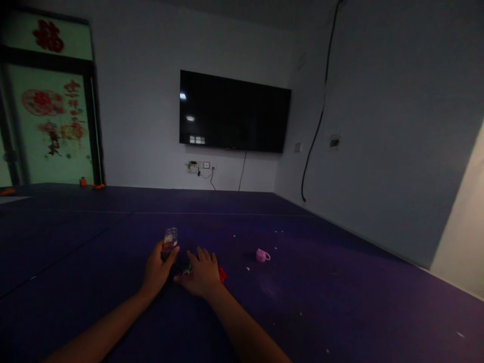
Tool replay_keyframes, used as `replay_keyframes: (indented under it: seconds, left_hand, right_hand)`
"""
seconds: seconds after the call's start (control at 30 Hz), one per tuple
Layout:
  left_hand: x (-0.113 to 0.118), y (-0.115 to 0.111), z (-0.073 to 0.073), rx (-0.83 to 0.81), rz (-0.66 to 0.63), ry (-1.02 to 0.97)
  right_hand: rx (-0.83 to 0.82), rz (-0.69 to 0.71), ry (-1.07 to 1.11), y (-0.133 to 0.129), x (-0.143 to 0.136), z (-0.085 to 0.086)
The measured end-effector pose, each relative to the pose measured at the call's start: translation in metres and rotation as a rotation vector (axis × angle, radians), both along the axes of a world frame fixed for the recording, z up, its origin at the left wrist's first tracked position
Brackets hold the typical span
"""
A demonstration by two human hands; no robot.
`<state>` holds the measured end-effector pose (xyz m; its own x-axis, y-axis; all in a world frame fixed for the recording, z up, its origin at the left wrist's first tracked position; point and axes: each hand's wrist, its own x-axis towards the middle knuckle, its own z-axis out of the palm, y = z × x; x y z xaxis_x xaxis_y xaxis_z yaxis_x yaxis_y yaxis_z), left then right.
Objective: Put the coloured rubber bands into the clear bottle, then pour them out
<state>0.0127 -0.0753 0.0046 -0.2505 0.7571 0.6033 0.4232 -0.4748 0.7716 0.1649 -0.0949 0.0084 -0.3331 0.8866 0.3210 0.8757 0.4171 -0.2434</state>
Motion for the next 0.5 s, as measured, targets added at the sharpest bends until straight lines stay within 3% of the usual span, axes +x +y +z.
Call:
replay_keyframes:
  seconds: [0.23, 0.43, 0.5]
  left_hand:
    - [0.0, 0.003, -0.003, 0.016, -0.007, -0.001]
    - [0.0, 0.001, -0.002, 0.012, -0.011, 0.003]
    - [0.0, 0.0, -0.001, 0.008, -0.013, -0.006]
  right_hand:
    - [-0.035, 0.208, 0.014, 0.023, -0.001, 0.0]
    - [-0.008, 0.279, 0.07, 0.006, 0.012, 0.018]
    - [0.036, 0.243, 0.11, -0.001, 0.021, 0.02]
